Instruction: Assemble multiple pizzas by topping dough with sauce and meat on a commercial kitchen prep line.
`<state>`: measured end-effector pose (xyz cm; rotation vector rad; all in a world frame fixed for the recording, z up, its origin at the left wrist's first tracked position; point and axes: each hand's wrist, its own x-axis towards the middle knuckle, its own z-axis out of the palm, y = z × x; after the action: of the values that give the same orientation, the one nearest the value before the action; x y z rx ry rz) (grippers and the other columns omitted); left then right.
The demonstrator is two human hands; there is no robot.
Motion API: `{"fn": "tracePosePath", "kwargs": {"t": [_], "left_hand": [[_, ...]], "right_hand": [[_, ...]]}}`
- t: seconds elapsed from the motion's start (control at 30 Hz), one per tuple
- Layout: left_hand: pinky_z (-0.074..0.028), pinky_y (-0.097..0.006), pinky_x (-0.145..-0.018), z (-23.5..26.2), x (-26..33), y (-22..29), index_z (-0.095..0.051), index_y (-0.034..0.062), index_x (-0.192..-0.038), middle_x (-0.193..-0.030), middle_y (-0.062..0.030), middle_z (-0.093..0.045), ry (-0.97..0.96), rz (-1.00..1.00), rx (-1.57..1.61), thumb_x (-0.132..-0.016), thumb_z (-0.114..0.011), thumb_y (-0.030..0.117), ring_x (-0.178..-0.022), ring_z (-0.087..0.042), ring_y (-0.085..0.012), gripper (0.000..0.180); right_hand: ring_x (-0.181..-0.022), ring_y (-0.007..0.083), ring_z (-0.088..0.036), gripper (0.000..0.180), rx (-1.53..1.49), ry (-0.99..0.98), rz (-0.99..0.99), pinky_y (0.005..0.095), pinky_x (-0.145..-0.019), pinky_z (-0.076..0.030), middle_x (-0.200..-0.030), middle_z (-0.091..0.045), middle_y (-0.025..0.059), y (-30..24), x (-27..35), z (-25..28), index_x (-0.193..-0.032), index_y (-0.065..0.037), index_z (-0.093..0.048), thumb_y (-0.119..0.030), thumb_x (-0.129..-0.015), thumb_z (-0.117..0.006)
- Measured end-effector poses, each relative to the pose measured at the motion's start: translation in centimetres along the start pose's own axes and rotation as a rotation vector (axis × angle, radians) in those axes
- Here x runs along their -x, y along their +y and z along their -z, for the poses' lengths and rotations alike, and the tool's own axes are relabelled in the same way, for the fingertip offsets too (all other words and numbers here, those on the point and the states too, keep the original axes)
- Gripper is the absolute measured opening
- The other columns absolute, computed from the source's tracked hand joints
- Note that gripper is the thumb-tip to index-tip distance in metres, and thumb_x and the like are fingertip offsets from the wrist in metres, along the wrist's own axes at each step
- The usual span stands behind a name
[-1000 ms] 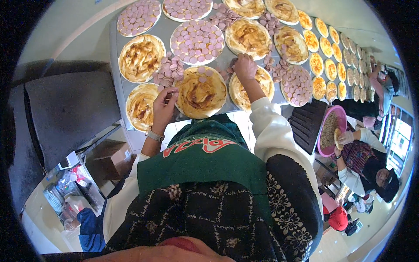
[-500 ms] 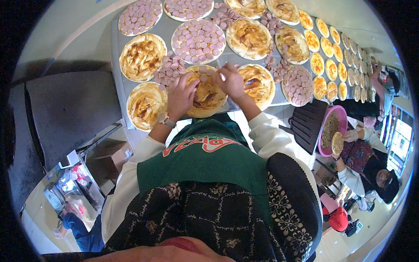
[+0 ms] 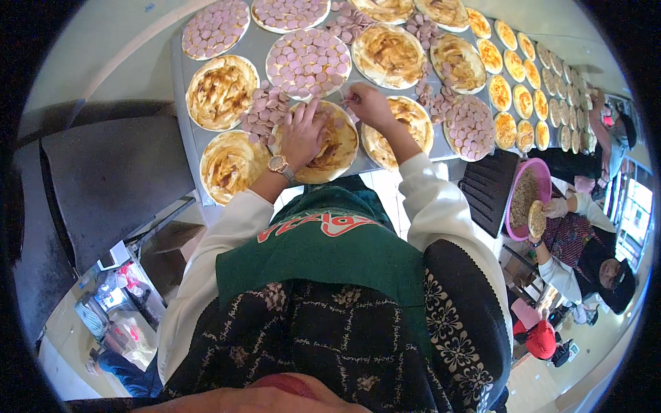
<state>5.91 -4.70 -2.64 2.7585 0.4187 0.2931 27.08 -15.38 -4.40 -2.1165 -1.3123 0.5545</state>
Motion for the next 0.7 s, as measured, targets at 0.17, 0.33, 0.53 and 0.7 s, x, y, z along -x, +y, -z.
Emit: {"fn": "tracePosePath", "kwargs": {"t": [0.17,0.33,0.53,0.7], "left_hand": [[-0.034,-0.048,-0.102,-0.2,1.1,0.3,-0.061,0.0209,-0.132,-0.152,-0.0109,-0.041,-0.022,-0.101,0.071,-0.091,-0.062,0.029,-0.132,-0.042,-0.0323,0.042],[-0.033,-0.048,-0.104,-0.2,0.4,1.0,-0.059,0.0223,-0.135,-0.156,-0.0109,-0.035,-0.105,-0.072,0.024,-0.093,-0.06,0.033,-0.139,-0.037,-0.0325,0.044],[-0.034,-0.047,-0.103,-0.4,0.1,0.9,-0.059,0.0179,-0.134,-0.155,-0.0118,-0.036,-0.065,-0.091,-0.002,-0.093,-0.059,0.031,-0.138,-0.038,-0.0328,0.044],[-0.035,-0.047,-0.101,0.1,0.7,0.9,-0.063,0.0163,-0.127,-0.154,-0.0113,-0.038,-0.029,-0.092,0.034,-0.09,-0.062,0.029,-0.136,-0.04,-0.0315,0.039]], "right_hand": [[-0.079,0.0271,-0.067,0.01,0.126,0.108,-0.023,0.0371,-0.071,-0.054,-0.083,-0.065,0.0115,-3.3,4.2,1.1,-0.089,-0.004,-0.07,-0.01,-0.08,-0.07],[-0.072,0.0215,-0.066,0.01,-0.271,0.145,-0.108,0.0335,-0.067,-0.053,-0.083,-0.068,0.0126,-2.8,7.0,-0.3,-0.09,-0.002,-0.074,-0.008,-0.082,-0.073],[-0.07,0.0173,-0.063,0.011,-0.238,0.061,-0.142,0.031,-0.068,-0.051,-0.083,-0.067,0.0064,-3.3,6.6,-2.3,-0.09,-0.004,-0.07,-0.011,-0.083,-0.074],[-0.088,0.0292,-0.064,0.013,0.103,0.191,-0.014,0.0406,-0.075,-0.053,-0.09,-0.061,0.0089,-2.8,4.6,-1.6,-0.093,-0.011,-0.071,-0.019,-0.083,-0.07]]}}
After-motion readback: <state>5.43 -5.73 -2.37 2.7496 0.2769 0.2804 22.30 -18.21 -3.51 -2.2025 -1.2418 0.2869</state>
